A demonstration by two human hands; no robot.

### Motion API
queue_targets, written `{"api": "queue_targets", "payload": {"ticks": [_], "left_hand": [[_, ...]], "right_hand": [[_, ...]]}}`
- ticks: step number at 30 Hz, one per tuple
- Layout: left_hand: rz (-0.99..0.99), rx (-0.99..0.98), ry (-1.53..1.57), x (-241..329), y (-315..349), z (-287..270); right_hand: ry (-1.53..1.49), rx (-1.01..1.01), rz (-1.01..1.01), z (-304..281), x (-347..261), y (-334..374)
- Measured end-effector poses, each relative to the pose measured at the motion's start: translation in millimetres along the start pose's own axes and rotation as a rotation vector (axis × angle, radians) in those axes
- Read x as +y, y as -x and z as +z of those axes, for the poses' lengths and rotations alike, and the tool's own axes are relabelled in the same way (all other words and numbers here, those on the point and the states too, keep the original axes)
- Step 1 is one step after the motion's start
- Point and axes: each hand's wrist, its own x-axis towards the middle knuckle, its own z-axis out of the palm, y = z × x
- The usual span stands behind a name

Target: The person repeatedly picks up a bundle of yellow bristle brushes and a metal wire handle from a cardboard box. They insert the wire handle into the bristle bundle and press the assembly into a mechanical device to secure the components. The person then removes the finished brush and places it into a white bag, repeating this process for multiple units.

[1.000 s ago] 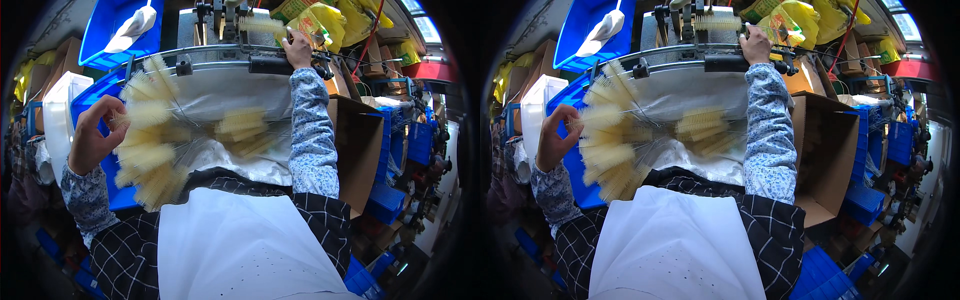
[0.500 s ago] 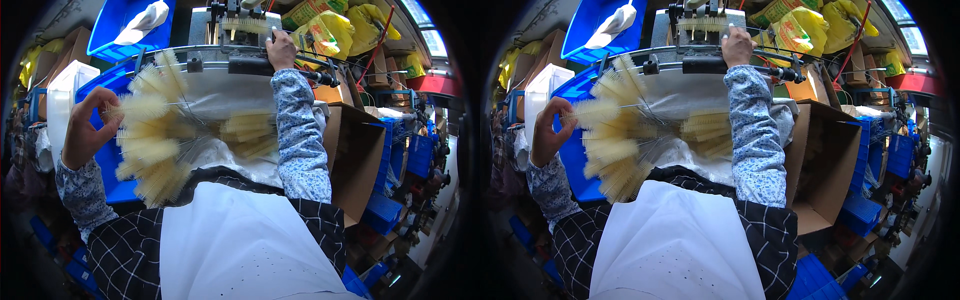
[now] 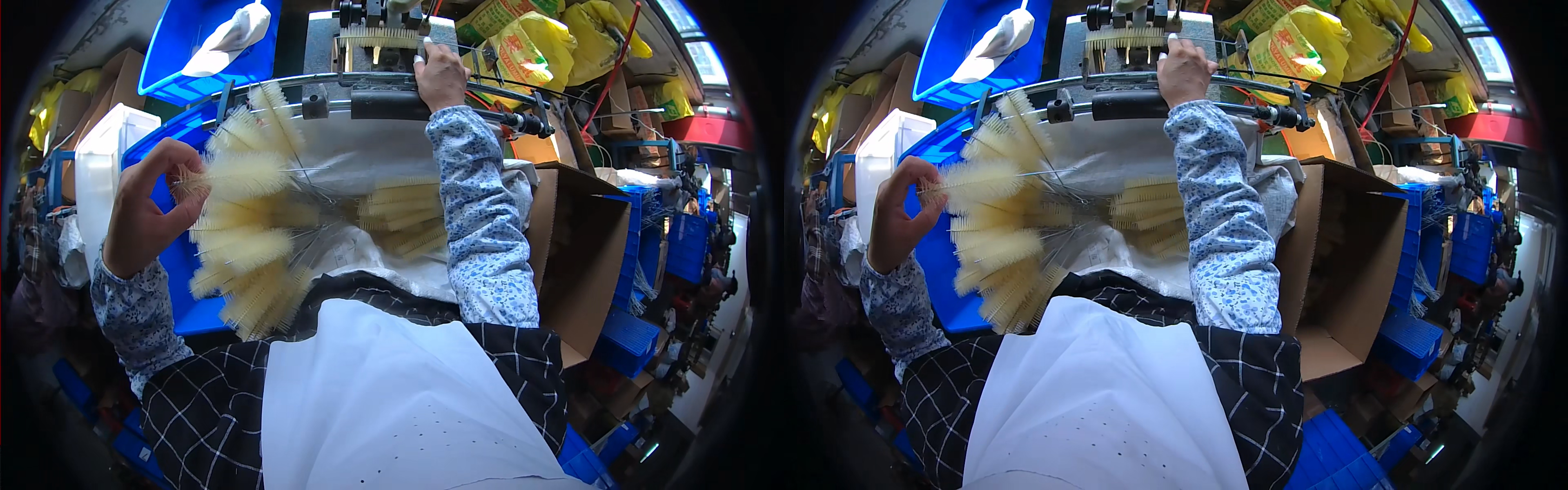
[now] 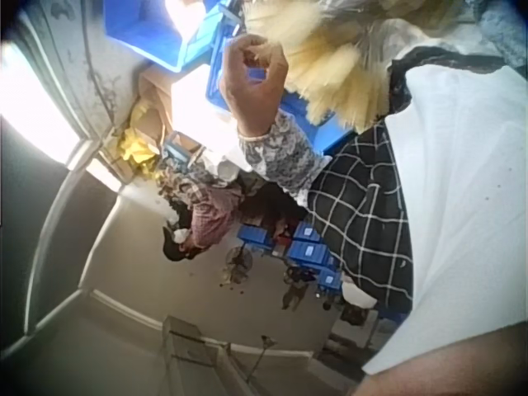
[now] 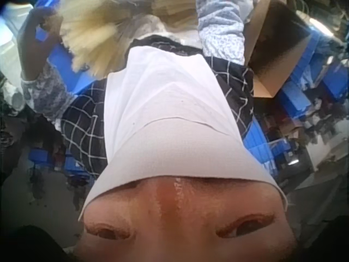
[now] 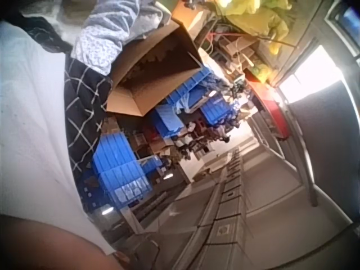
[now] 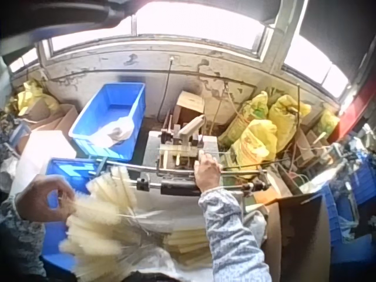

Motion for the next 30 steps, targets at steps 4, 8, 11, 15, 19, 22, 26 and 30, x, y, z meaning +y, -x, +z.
{"api": "queue_targets", "payload": {"ticks": [4,8,11,15,19,22,26,30], "left_hand": [[-0.012,0.075,-0.01,-14.0,9.5,-4.7],[-0.066,0.076,0.118,-38.1,26.3,-11.1],[-0.04,0.094,0.212,-33.3,15.6,-10.4],[0.049,0.067,0.263,-26.3,-6.6,4.2],[0.087,-0.015,0.316,-24.1,-13.8,10.8],[0.097,-0.055,0.408,-26.4,-19.5,18.1],[0.135,-0.11,0.547,-17.4,-34.5,43.9],[0.269,-0.068,0.351,1.0,-48.6,82.9]], "right_hand": [[-0.042,0.077,-0.033,1.1,61.5,-3.3],[-0.089,0.021,-0.054,-10.9,105.3,-10.0],[-0.011,-0.111,0.045,-37.5,128.2,-24.7],[0.446,-0.047,-0.009,-39.8,128.1,-37.9],[0.178,-0.117,-0.3,-68.3,154.3,-36.1],[-0.306,-0.497,-0.012,-126.4,158.1,2.8],[-0.566,-0.903,-0.005,-175.9,120.5,56.8],[-0.742,-1.011,-0.265,-143.2,9.7,85.0]]}}
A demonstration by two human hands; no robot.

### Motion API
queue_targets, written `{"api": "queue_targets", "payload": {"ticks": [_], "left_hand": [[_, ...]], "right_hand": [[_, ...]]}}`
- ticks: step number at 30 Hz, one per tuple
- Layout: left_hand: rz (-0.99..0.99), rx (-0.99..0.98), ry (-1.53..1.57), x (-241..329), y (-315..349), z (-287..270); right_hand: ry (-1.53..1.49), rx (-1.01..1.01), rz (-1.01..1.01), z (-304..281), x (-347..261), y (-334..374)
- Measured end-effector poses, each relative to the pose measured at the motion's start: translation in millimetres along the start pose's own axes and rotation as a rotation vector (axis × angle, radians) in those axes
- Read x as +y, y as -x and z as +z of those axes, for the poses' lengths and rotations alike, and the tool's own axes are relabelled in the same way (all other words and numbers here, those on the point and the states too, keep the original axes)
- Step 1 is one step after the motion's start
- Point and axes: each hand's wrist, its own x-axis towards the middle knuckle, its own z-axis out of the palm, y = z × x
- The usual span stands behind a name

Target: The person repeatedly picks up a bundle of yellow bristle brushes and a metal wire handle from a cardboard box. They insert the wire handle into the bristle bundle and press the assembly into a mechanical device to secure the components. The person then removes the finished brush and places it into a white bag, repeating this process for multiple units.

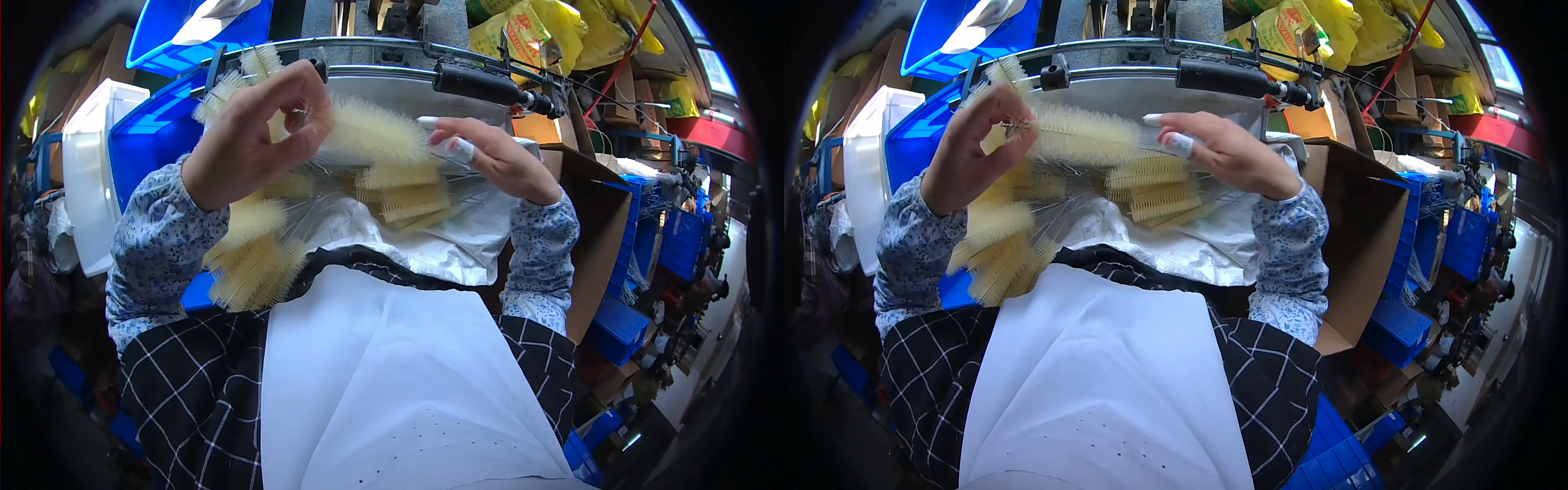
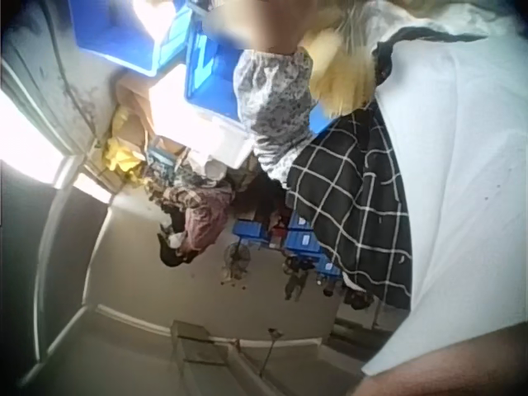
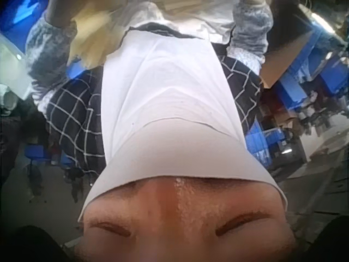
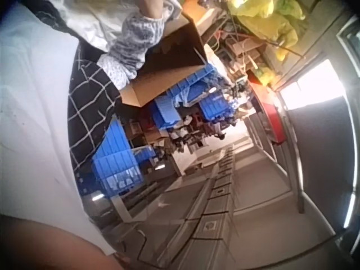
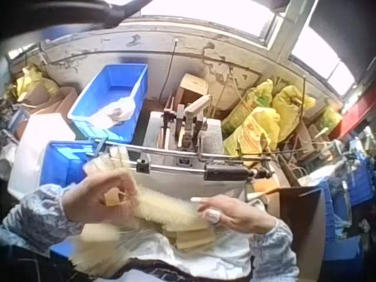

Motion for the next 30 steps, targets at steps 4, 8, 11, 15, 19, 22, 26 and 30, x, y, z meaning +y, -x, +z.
{"api": "queue_targets", "payload": {"ticks": [4,8,11,15,19,22,26,30], "left_hand": [[-0.108,-0.051,-0.078,13.1,11.4,8.1],[-0.211,-0.035,-0.421,24.2,48.0,-10.3],[-0.368,-0.295,-0.68,39.4,75.3,-16.4],[-0.461,-0.378,-0.777,25.8,116.2,-2.1],[-0.439,-0.329,-0.687,21.3,119.0,1.9],[-0.414,-0.306,-0.614,20.1,115.4,2.5],[-0.422,-0.261,-0.528,19.5,113.3,-2.8],[-0.416,-0.207,-0.453,28.3,105.8,-10.6]], "right_hand": [[-0.572,0.017,-0.156,83.9,-37.9,-35.2],[0.076,0.576,-0.233,44.4,2.2,-63.0],[0.827,1.032,-0.039,-26.5,73.6,-73.3],[0.916,0.99,0.168,-50.4,109.0,-92.5],[0.967,0.985,0.192,-53.3,108.9,-97.9],[0.97,0.972,0.187,-54.5,107.6,-98.6],[0.961,0.948,0.151,-55.1,106.0,-97.7],[0.98,0.954,0.143,-54.6,102.3,-98.4]]}}
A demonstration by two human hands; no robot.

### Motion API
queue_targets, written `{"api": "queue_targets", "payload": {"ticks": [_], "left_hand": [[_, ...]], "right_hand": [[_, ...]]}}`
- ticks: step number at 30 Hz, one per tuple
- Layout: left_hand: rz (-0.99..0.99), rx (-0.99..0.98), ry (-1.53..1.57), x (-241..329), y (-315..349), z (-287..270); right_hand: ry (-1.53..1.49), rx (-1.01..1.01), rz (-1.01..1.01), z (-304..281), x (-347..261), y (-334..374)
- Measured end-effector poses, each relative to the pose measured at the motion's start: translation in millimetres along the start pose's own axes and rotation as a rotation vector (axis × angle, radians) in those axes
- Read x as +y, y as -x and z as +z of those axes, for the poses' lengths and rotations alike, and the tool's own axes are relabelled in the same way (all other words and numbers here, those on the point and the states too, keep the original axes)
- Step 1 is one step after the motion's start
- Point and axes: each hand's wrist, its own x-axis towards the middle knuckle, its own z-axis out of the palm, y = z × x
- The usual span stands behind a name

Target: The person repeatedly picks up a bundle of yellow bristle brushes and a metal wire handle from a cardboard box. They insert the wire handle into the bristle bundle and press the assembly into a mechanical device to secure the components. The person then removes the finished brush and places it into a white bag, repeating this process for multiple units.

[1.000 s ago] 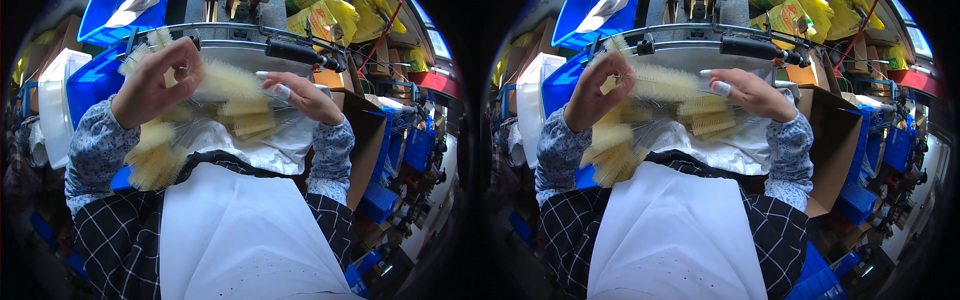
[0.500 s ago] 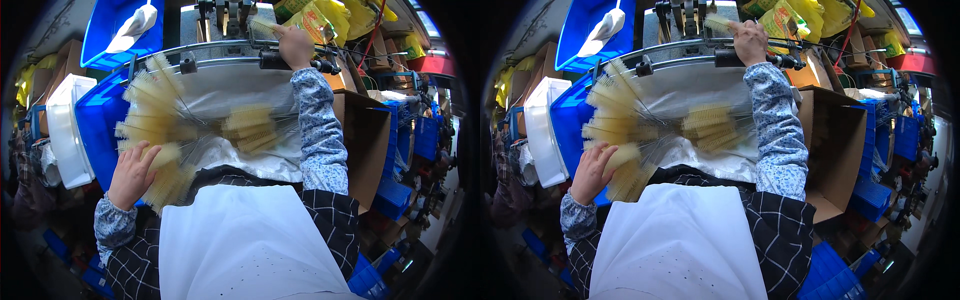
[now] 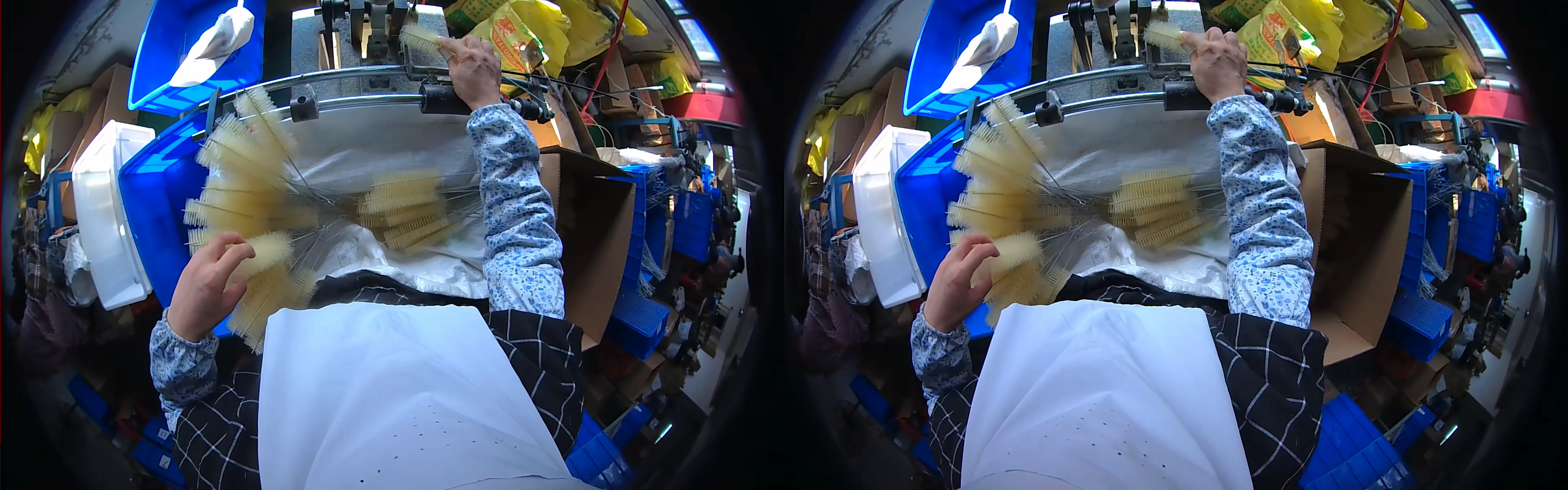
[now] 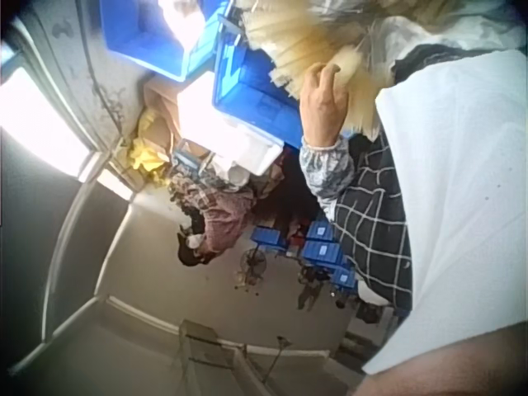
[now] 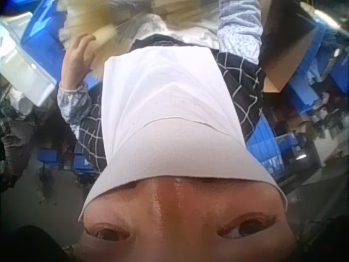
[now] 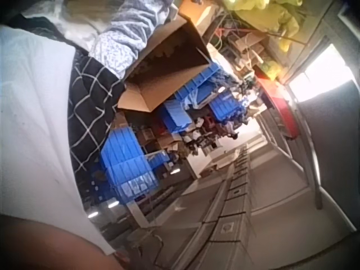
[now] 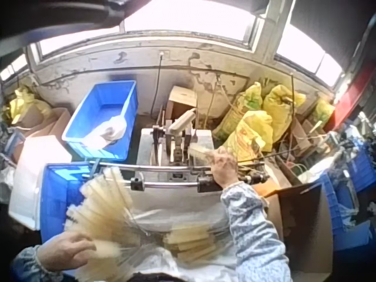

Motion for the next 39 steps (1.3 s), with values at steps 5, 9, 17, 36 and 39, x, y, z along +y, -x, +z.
{"api": "queue_targets", "payload": {"ticks": [5,9,17,36,39], "left_hand": [[0.056,0.107,0.181,6.7,0.0,-20.9],[0.107,0.226,0.241,8.1,-1.3,-29.6],[0.171,0.243,0.219,9.9,-11.3,-29.5],[0.155,0.329,0.235,7.8,-4.4,-42.4],[0.161,0.332,0.242,9.7,-5.9,-42.8]], "right_hand": [[0.005,-0.036,-0.046,6.7,14.9,-6.7],[0.056,-0.055,-0.076,22.3,21.9,-19.6],[0.172,0.122,-0.063,35.8,39.9,-9.7],[-0.089,-0.017,0.232,15.0,-4.2,-0.9],[-0.08,-0.045,0.26,14.2,-26.3,-4.5]]}}
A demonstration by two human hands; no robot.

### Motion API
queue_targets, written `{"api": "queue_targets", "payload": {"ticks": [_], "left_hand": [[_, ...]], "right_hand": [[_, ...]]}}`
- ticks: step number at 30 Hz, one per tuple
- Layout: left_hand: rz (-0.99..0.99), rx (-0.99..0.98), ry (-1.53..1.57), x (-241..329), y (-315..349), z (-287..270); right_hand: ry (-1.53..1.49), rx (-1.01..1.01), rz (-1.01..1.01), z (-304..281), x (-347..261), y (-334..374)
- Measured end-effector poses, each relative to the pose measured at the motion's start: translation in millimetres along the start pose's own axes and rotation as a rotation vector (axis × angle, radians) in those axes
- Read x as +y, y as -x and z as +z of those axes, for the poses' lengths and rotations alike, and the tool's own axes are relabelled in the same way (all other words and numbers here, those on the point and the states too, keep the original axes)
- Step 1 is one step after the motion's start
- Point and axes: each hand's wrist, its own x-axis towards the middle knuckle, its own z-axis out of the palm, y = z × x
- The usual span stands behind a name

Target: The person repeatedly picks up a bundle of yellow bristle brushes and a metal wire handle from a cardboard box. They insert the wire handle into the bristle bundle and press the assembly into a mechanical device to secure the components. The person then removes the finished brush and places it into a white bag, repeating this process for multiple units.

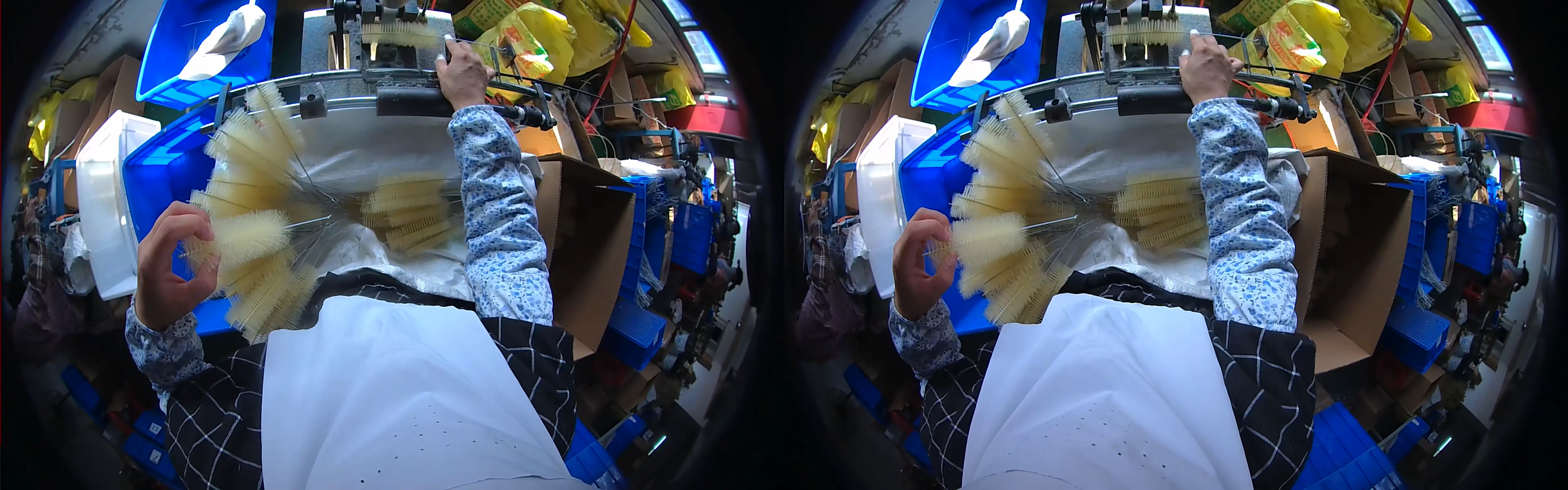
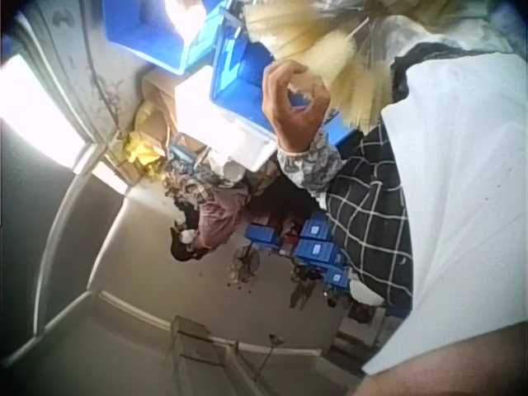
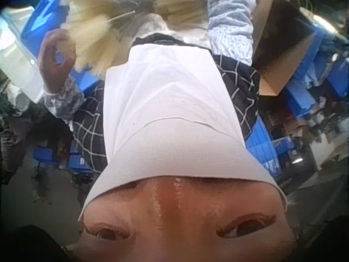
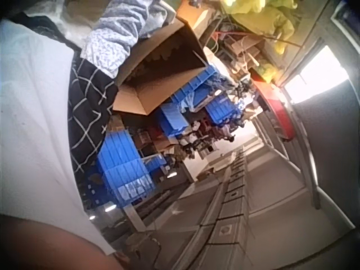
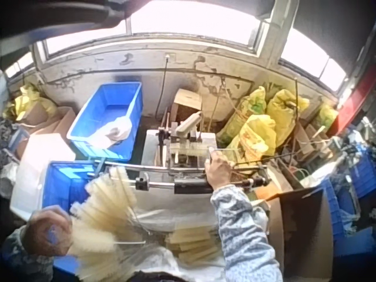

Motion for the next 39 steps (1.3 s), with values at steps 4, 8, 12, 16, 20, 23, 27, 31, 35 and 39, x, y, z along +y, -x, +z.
{"api": "queue_targets", "payload": {"ticks": [4,8,12,16,20,23,27,31,35,39], "left_hand": [[0.02,-0.009,0.016,1.1,-3.3,3.9],[0.079,-0.055,0.057,2.9,-16.6,7.8],[0.094,-0.079,0.047,14.5,-22.6,8.2],[0.09,-0.037,0.027,4.7,-16.5,5.9],[0.009,0.016,0.064,-4.9,-2.3,-1.5],[-0.05,0.049,0.138,-11.1,6.9,-5.5],[-0.044,0.094,0.261,-19.3,-4.9,-0.5],[-0.038,0.048,0.338,-19.1,-32.2,10.0],[-0.101,-0.016,0.468,-23.4,-37.7,11.8],[-0.115,-0.059,0.612,-23.2,-45.1,18.6]], "right_hand": [[-0.01,0.046,-0.042,15.4,-39.2,4.7],[0.031,0.014,-0.024,15.3,-63.2,6.7],[0.002,-0.049,-0.05,11.6,-66.4,5.4],[-0.003,-0.038,-0.052,9.7,-32.0,3.0],[-0.015,-0.003,-0.035,1.6,17.3,-2.0],[-0.071,0.02,-0.08,1.3,61.0,-11.3],[-0.175,-0.101,-0.146,-21.9,99.2,-39.0],[0.405,-0.028,-0.263,-30.7,86.9,-44.6],[0.104,-0.273,-0.326,-49.7,118.8,-53.7],[-0.597,-0.683,0.041,-116.5,118.3,-8.7]]}}
